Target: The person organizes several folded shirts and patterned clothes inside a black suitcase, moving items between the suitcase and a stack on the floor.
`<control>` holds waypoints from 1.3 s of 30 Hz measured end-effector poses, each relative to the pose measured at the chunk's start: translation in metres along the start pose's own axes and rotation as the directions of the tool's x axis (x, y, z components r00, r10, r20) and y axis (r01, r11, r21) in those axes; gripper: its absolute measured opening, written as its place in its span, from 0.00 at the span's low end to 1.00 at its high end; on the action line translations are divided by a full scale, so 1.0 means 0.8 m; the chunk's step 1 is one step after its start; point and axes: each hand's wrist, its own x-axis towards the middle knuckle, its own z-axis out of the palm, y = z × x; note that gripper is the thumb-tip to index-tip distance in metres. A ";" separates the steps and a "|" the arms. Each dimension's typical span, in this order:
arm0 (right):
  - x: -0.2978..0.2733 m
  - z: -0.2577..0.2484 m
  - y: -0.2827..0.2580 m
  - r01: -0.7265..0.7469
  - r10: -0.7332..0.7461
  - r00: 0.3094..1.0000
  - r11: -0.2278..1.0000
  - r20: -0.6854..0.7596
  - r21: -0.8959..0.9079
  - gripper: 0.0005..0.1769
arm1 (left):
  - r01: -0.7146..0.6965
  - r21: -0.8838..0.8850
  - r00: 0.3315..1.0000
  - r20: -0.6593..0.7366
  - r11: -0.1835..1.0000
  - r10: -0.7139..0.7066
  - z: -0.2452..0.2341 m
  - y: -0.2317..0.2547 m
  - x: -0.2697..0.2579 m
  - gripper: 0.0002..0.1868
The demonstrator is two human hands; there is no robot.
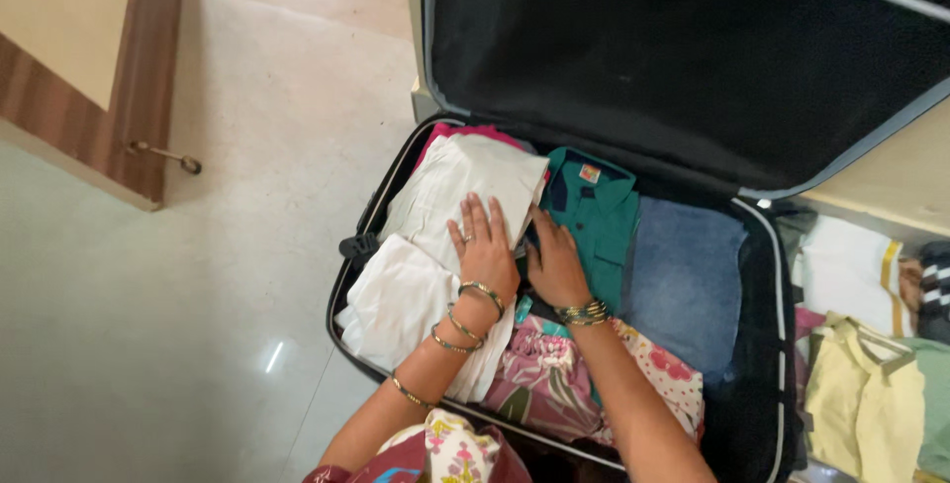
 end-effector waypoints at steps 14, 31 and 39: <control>-0.001 -0.015 -0.016 -0.066 0.082 0.994 0.974 -0.068 0.216 0.33 | 0.258 -0.791 0.856 0.454 -0.555 -0.249 -0.015 -0.110 0.026 0.23; -0.004 -0.015 -0.004 -0.139 0.194 0.976 0.902 -0.095 0.409 0.31 | -0.029 0.015 0.874 0.486 0.999 0.018 -0.122 -0.007 -0.005 0.72; -0.011 -0.002 0.013 -0.202 0.256 0.964 0.886 -0.078 0.417 0.25 | -0.072 0.027 0.937 0.344 0.997 0.058 -0.077 -0.028 -0.023 0.56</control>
